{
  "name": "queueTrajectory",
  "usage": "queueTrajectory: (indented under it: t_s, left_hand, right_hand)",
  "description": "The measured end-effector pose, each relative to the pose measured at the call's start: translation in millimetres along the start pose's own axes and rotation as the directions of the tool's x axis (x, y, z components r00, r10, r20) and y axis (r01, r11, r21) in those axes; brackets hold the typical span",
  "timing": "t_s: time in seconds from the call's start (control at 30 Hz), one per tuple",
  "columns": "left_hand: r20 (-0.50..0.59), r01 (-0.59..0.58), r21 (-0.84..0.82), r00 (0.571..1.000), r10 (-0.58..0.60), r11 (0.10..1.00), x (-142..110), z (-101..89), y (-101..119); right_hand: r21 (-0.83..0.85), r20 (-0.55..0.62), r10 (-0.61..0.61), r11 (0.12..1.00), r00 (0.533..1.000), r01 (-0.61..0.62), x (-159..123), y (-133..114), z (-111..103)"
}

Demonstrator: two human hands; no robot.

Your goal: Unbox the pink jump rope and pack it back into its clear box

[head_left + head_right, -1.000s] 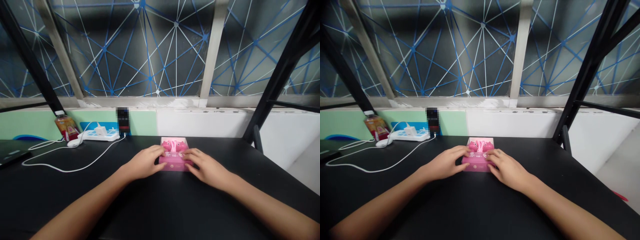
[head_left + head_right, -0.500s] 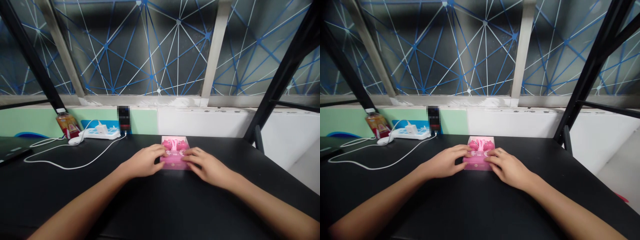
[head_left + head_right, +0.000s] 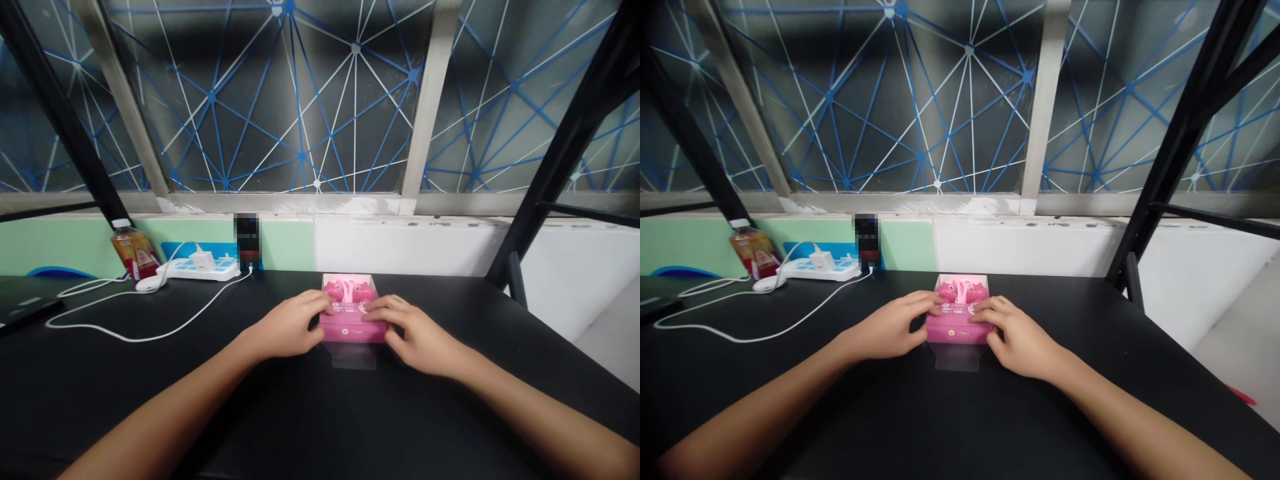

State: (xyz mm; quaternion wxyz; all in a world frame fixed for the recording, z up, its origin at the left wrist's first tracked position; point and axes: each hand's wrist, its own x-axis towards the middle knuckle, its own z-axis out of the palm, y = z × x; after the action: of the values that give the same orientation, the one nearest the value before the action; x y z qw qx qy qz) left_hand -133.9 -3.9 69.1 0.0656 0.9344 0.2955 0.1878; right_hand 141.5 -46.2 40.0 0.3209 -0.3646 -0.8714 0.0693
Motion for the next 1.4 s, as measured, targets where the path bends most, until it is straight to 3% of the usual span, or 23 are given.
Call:
queueTrajectory:
  t_s: [0.33,0.67,0.8,0.9,1.0,1.13,1.27,1.4]
  left_hand:
    - [-0.009,-0.013,-0.064,1.0,0.013,0.998,0.1,-4.2,-0.2]
    - [-0.005,-0.011,-0.08,1.0,0.011,0.997,2.6,-3.5,-0.3]
    - [0.003,-0.023,-0.071,1.0,0.024,0.997,1.2,-5.4,1.5]
    - [0.001,-0.023,-0.05,1.0,0.024,0.998,0.4,-6.1,2.0]
    - [-0.021,-0.006,-0.018,1.0,0.006,1.0,0.0,-4.6,-0.1]
    - [-0.029,0.011,0.025,1.0,-0.011,1.0,0.1,-1.9,-5.0]
    - [-0.066,0.033,0.045,0.997,-0.03,0.998,3.2,2.2,-7.7]
    - [-0.107,0.089,0.055,0.991,-0.082,0.995,11.3,8.1,-11.0]
  right_hand:
    - [-0.087,-0.066,0.026,0.996,0.997,-0.031,-0.9,-0.1,0.4]
    - [-0.163,-0.049,0.038,0.986,0.998,-0.045,0.5,-5.4,-2.6]
    - [-0.11,0.056,0.085,0.991,0.995,-0.078,-3.4,-11.4,-10.0]
    - [-0.173,0.122,0.107,0.981,0.987,-0.085,-7.9,-20.0,-11.9]
    - [-0.265,0.118,0.021,0.964,0.993,0.011,-9.6,-33.4,-7.8]
    - [-0.244,0.231,-0.125,0.953,0.965,0.181,-6.9,-52.6,2.1]
    - [-0.2,0.332,-0.132,0.958,0.934,0.207,-5.8,-63.6,7.5]
    - [-0.111,0.424,-0.145,0.971,0.894,0.21,-7.1,-76.3,-4.6]
